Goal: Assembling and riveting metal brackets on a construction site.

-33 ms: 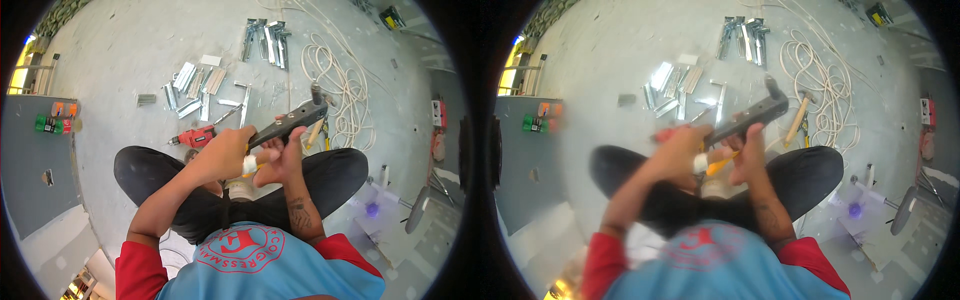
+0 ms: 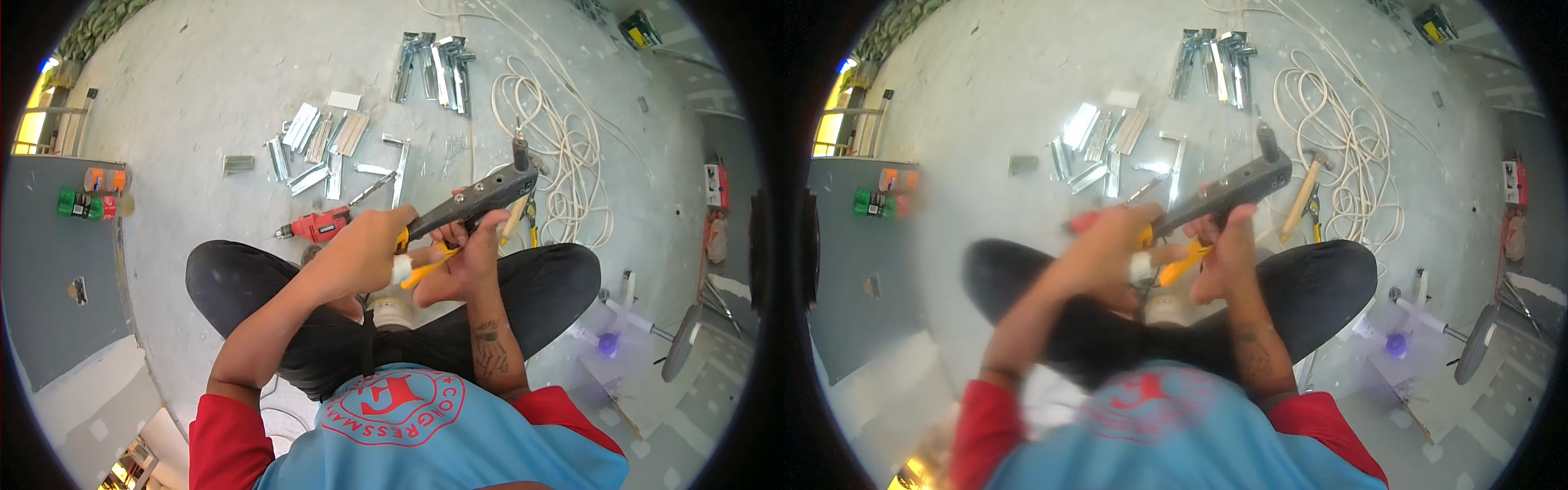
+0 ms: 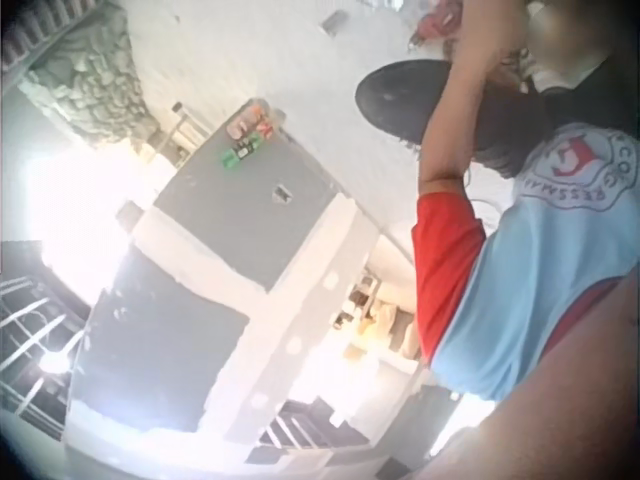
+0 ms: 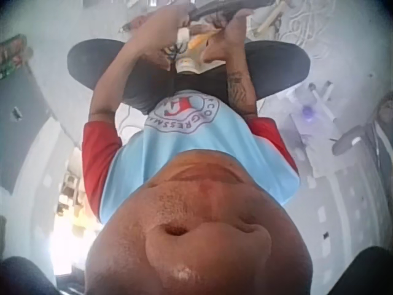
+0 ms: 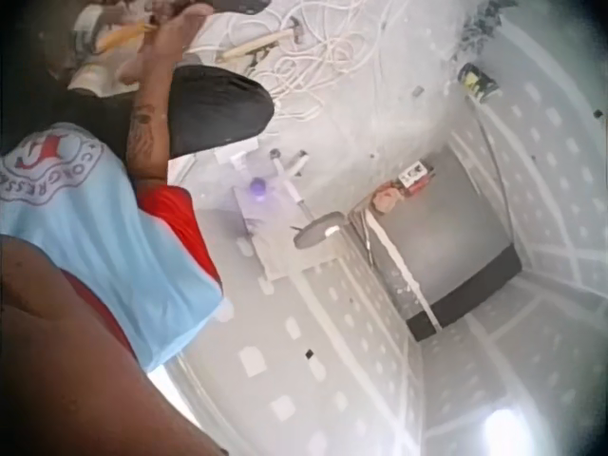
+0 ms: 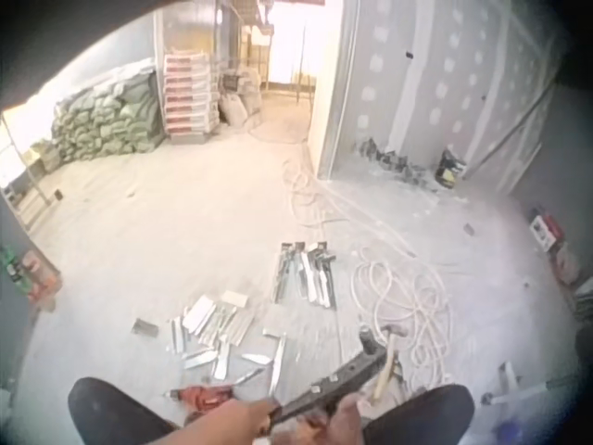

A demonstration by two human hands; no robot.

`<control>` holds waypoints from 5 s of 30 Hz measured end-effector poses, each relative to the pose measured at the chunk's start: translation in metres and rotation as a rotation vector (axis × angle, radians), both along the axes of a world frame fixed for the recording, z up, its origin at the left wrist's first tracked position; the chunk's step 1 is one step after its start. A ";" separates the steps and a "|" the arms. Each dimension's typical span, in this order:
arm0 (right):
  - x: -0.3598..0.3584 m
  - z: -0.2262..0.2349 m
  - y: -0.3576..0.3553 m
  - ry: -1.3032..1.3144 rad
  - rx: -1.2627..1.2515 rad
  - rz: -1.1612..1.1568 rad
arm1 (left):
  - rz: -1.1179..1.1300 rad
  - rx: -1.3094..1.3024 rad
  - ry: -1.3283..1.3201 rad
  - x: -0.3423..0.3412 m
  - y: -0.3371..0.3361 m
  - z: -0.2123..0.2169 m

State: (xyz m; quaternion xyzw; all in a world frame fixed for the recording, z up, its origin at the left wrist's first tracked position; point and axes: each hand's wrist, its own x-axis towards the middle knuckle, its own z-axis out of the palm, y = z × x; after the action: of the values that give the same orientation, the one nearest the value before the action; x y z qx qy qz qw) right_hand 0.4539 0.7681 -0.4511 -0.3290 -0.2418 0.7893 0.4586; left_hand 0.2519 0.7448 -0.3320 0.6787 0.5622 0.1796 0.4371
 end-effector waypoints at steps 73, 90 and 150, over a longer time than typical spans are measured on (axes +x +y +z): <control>-0.061 -0.224 0.038 -1.428 -0.192 0.317 | 0.975 -0.900 -1.497 0.106 -0.039 -0.362; -0.050 -0.144 0.060 -1.371 -0.226 0.546 | 0.865 -0.999 -1.321 0.106 -0.052 -0.391; -0.058 -0.233 0.027 -1.444 -0.068 0.366 | 0.790 -0.910 -1.364 0.094 -0.035 -0.361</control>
State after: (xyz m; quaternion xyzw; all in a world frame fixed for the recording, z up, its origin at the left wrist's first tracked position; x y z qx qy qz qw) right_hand 0.3959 0.7955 -0.6838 -0.7342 -0.5091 0.4478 0.0365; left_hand 0.3454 0.7103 -0.6926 -0.0550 0.3898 0.4396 0.8073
